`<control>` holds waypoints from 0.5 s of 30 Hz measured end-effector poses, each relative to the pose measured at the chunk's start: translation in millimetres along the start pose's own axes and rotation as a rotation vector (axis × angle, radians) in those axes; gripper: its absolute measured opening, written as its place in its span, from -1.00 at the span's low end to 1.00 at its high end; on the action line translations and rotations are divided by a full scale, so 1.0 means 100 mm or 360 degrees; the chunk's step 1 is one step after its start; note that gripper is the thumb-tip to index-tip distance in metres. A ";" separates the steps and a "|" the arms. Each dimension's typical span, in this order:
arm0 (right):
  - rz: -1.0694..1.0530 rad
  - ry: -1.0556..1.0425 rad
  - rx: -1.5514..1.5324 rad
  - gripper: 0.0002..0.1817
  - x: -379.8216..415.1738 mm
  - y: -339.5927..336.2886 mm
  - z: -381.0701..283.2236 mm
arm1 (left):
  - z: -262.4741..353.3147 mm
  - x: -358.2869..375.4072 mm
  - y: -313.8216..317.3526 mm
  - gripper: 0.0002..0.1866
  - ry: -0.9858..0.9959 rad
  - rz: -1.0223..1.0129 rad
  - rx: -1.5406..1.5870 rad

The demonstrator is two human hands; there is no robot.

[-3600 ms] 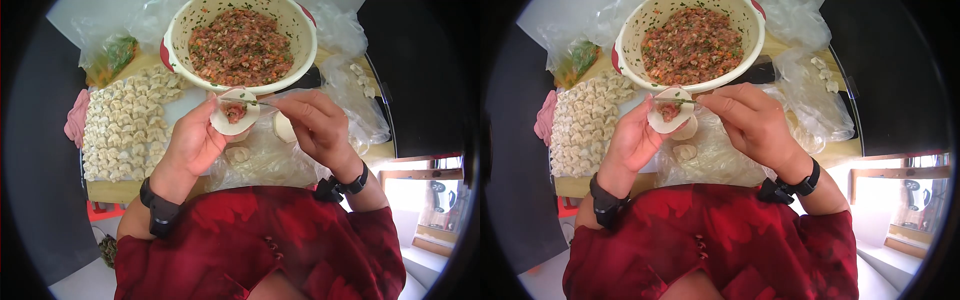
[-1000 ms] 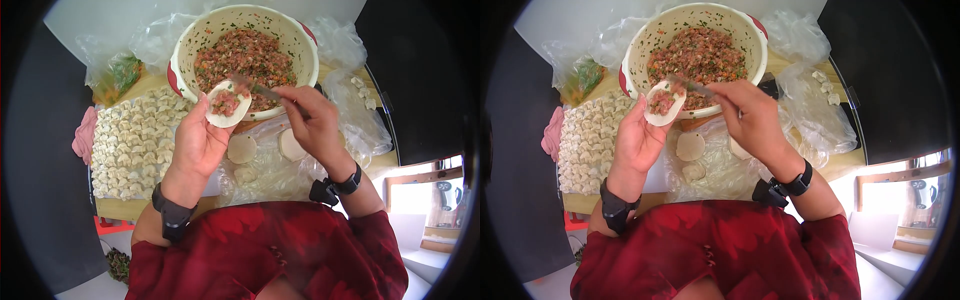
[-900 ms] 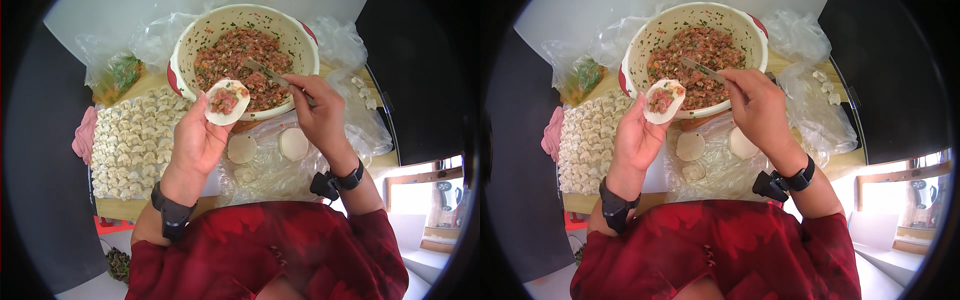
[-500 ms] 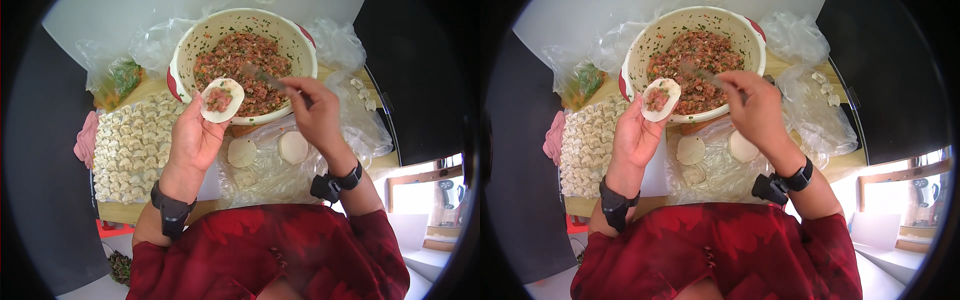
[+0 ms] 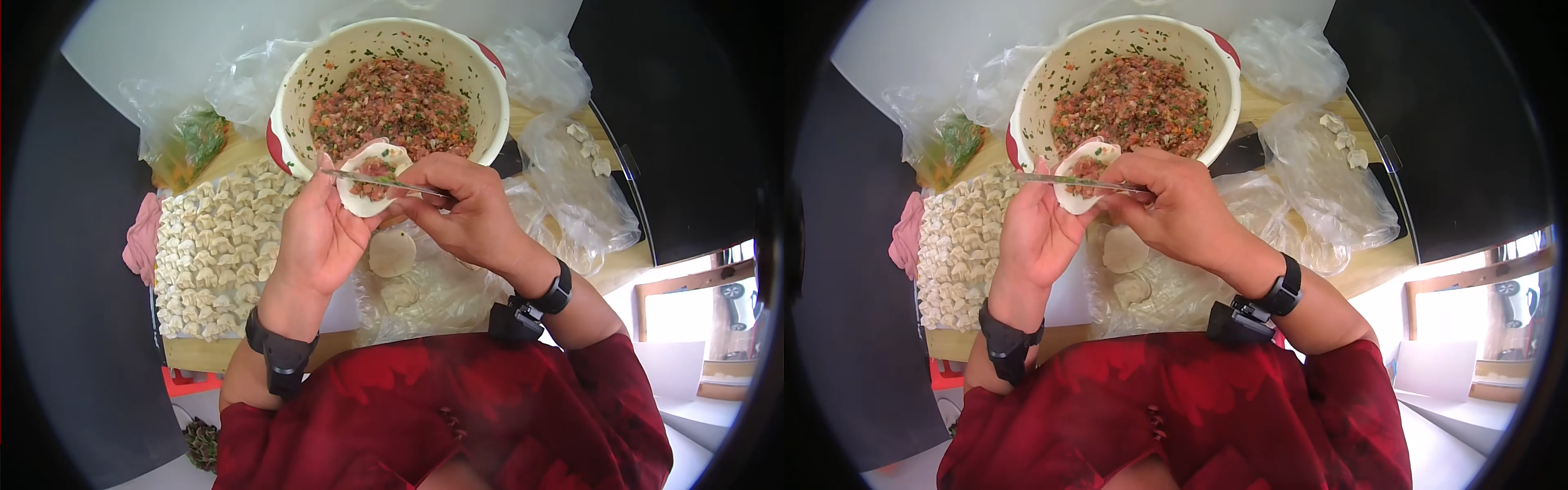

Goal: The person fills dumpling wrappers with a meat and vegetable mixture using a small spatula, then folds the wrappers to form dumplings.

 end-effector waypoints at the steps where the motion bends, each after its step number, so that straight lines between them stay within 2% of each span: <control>1: 0.0002 -0.0003 -0.0002 -0.73 0.01 0.02 0.01 | 0.00 0.02 0.02 -0.51 0.0017 -0.0001 -0.0041; 4: 0.0077 0.0126 -0.0131 -0.77 0.02 0.03 0.05 | 0.00 0.05 0.04 -0.51 0.0030 -0.0006 -0.0036; 6: 0.0147 0.0387 -0.0470 -0.80 0.05 0.04 0.11 | -0.02 0.06 0.01 -0.51 0.0014 -0.0007 0.0018; 7: 0.0149 0.0392 -0.0468 -0.80 0.06 0.03 0.12 | -0.03 0.06 -0.02 -0.51 0.0025 -0.0060 0.0109; 9: 0.0056 0.0078 -0.0155 -0.80 0.06 0.05 0.00 | -0.06 0.08 -0.02 -0.50 0.0035 -0.0112 0.0200; 10: 0.0058 0.0078 -0.0154 -0.80 0.07 0.07 0.03 | -0.08 0.09 -0.04 -0.49 0.0077 -0.0062 0.0184; 12: 0.0126 -0.0234 0.0073 -0.80 0.09 0.08 -0.04 | -0.09 0.10 -0.05 -0.48 0.0119 -0.0011 0.0165; 13: 0.0127 -0.0235 0.0070 -0.80 0.09 0.08 -0.05 | -0.10 0.10 -0.03 -0.47 0.0095 -0.0068 0.0084; 15: 0.0153 -0.0001 -0.0055 -0.85 0.08 0.07 0.01 | -0.11 0.12 -0.01 -0.47 0.0070 -0.0122 0.0003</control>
Point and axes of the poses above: each hand's wrist, its own x-axis away from the middle knuckle, its own y-axis out of the palm, z = x × y, the point moved 6 cm from there along -x, towards the middle knuckle, and after that the axes turned 13 degrees about x, right-handed, at the moved point
